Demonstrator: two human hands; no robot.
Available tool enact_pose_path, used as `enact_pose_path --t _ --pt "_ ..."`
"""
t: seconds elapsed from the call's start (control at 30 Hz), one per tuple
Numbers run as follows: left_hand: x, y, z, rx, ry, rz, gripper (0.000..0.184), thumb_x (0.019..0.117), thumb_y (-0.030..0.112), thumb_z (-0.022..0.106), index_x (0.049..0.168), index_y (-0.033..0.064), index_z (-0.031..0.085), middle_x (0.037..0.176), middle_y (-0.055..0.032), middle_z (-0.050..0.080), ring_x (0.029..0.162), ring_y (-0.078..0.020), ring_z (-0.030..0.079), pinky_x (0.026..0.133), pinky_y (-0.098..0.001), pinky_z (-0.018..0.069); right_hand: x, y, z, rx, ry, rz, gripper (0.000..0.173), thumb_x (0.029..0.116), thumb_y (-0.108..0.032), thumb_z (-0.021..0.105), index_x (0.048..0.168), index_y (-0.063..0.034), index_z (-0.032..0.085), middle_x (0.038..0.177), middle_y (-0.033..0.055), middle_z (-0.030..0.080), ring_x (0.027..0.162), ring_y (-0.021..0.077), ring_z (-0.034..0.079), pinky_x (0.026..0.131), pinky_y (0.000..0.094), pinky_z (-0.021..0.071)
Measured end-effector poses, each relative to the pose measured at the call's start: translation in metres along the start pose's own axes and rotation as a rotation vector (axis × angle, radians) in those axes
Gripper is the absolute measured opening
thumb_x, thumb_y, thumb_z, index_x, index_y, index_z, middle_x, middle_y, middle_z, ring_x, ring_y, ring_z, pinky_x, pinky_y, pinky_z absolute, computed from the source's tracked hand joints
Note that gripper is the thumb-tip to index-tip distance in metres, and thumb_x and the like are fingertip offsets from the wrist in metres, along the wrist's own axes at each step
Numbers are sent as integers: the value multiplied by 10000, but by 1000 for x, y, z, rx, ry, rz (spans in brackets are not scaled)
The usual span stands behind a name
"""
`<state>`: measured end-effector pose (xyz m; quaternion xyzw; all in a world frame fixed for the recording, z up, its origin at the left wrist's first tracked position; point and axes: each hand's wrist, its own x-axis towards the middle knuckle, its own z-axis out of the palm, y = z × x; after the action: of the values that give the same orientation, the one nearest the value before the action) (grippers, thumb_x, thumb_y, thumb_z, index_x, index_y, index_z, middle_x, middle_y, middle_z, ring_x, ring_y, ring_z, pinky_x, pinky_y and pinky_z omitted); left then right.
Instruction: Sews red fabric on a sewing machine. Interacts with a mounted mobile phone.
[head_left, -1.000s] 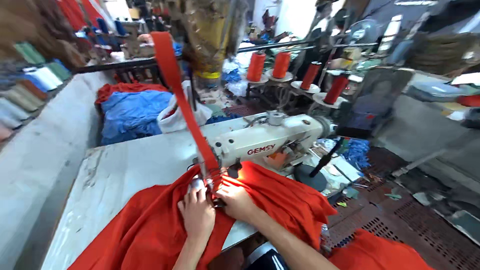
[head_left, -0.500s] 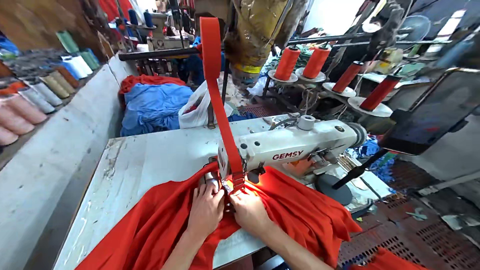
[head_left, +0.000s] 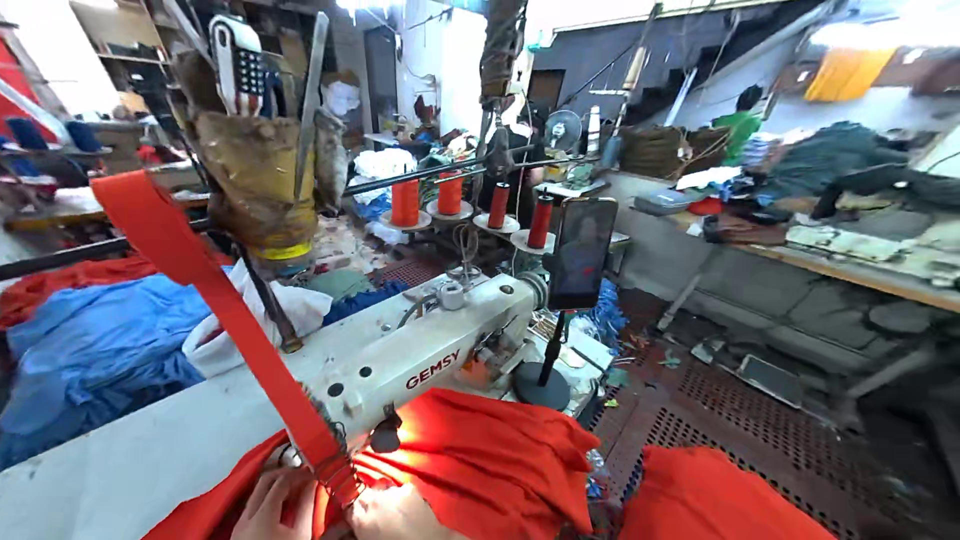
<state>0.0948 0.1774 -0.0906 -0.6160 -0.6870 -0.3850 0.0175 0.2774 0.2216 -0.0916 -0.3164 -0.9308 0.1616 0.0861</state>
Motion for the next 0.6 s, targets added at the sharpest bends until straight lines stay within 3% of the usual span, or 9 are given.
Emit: enact_pose_path --t 0.07,0.13,0.17,0.2,0.3,0.37,0.47,0.53,0.6 --pt "-17 5 2 -146 -44 -75 226 960 125 633 1067 -63 696 1023 -207 721 930 -273 722 854 -440 597 3 16 6 -21 113 -109 139 914 -124 656 1017 -58 722 933 130 731 852 314 727 674 526 576" --pt "-20 -6 4 -138 -89 2 260 978 154 625 1098 -65 696 1085 -232 712 1015 -320 710 923 -466 575 7 37 0 3 187 -170 219 900 -158 694 1105 -107 751 993 106 760 868 287 743 691 526 588" --pt "-17 -11 4 -89 -100 39 304 982 196 597 1114 -58 699 1115 -243 710 1076 -375 688 965 -524 538 10 49 -10 34 175 -150 272 926 -192 687 1185 -136 750 1080 107 767 944 288 748 756 541 599" --pt "-12 -17 4 -30 -113 54 352 997 247 556 1130 -46 700 1144 -241 706 1129 -409 663 1001 -565 505 14 61 -19 62 147 -90 252 936 -251 680 1150 -136 748 1042 126 758 930 313 741 753 570 591" --pt "5 -40 10 65 -89 43 461 1030 318 446 1178 -32 707 1228 -230 695 1229 -420 626 1077 -590 453 32 73 -57 83 -102 101 506 989 -463 601 1194 -4 666 1235 226 667 1151 386 656 934 610 517" --pt "19 -48 21 84 -72 34 430 966 274 504 1175 -45 704 1279 -278 652 1263 -473 581 1088 -635 417 36 71 -63 126 -139 110 509 973 -349 645 1279 57 628 1369 257 601 1280 392 582 1058 582 463" --pt "32 -36 25 148 -55 -76 497 826 297 709 1206 -22 685 1346 -309 580 1285 -536 512 1041 -745 351 40 74 -47 256 16 63 429 956 -225 665 1251 84 625 1222 255 669 1198 352 636 1059 502 486" --pt "34 -30 29 126 -2 -125 573 822 332 717 1245 -49 646 1350 -342 559 1289 -571 490 1031 -787 305 47 77 -32 327 260 -31 428 864 -193 743 1183 84 673 1144 232 716 1142 314 677 1044 447 510" --pt "36 -35 36 55 51 -117 606 852 349 677 1275 -81 615 1345 -356 561 1293 -562 491 1054 -778 285 53 73 -31 424 286 -24 480 873 -216 756 1243 75 658 1216 214 705 1196 260 653 1085 385 476"
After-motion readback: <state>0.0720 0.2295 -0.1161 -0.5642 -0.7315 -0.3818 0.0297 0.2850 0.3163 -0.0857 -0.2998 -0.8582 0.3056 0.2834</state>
